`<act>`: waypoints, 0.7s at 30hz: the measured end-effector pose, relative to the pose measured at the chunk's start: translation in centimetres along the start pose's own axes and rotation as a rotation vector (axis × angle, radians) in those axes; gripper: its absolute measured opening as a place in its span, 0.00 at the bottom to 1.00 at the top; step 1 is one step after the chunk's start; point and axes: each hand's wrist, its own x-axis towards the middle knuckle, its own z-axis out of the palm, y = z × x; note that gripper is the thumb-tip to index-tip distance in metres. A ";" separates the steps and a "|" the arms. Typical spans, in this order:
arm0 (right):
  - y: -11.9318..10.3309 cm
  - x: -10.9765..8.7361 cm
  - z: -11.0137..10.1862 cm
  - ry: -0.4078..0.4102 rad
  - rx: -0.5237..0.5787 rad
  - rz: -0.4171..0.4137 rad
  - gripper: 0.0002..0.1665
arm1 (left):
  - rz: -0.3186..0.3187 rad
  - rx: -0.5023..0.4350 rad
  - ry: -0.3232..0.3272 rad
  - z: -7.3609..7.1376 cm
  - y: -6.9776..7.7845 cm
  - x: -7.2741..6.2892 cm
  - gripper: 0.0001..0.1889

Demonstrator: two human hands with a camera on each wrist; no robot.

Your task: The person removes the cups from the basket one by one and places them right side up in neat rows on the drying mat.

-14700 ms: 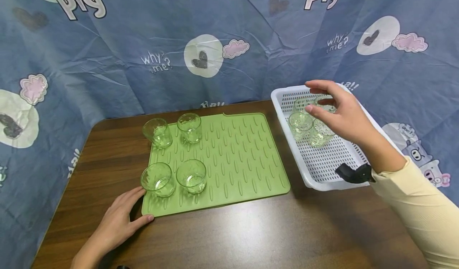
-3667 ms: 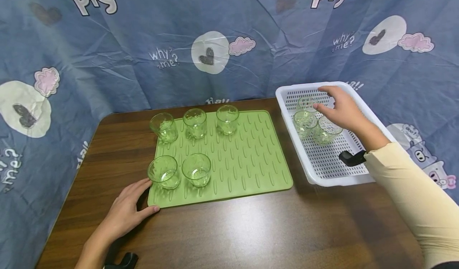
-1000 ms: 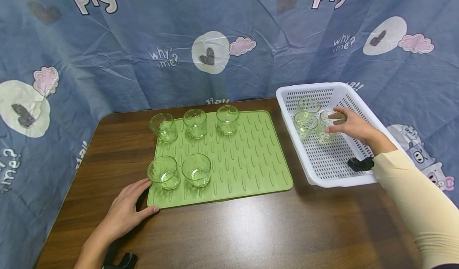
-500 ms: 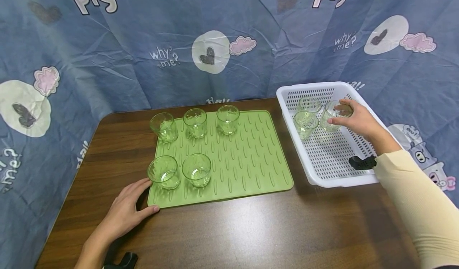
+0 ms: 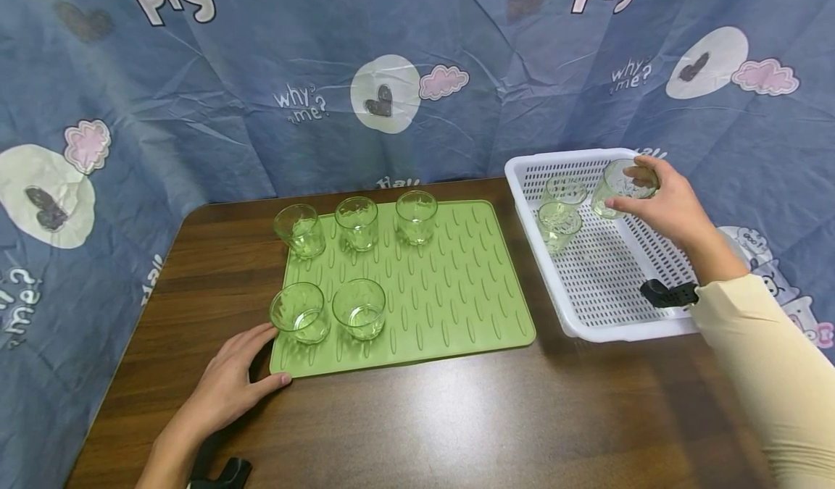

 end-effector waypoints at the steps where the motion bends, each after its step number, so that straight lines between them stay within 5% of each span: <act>1: -0.4 -0.1 -0.1 0.005 -0.003 -0.010 0.59 | -0.001 0.000 0.000 0.0 0.0 0.0 0.41; 21: -7.8 -2.8 0.9 0.035 -0.028 -0.226 0.51 | -0.002 0.002 0.000 0.0 0.0 0.0 0.41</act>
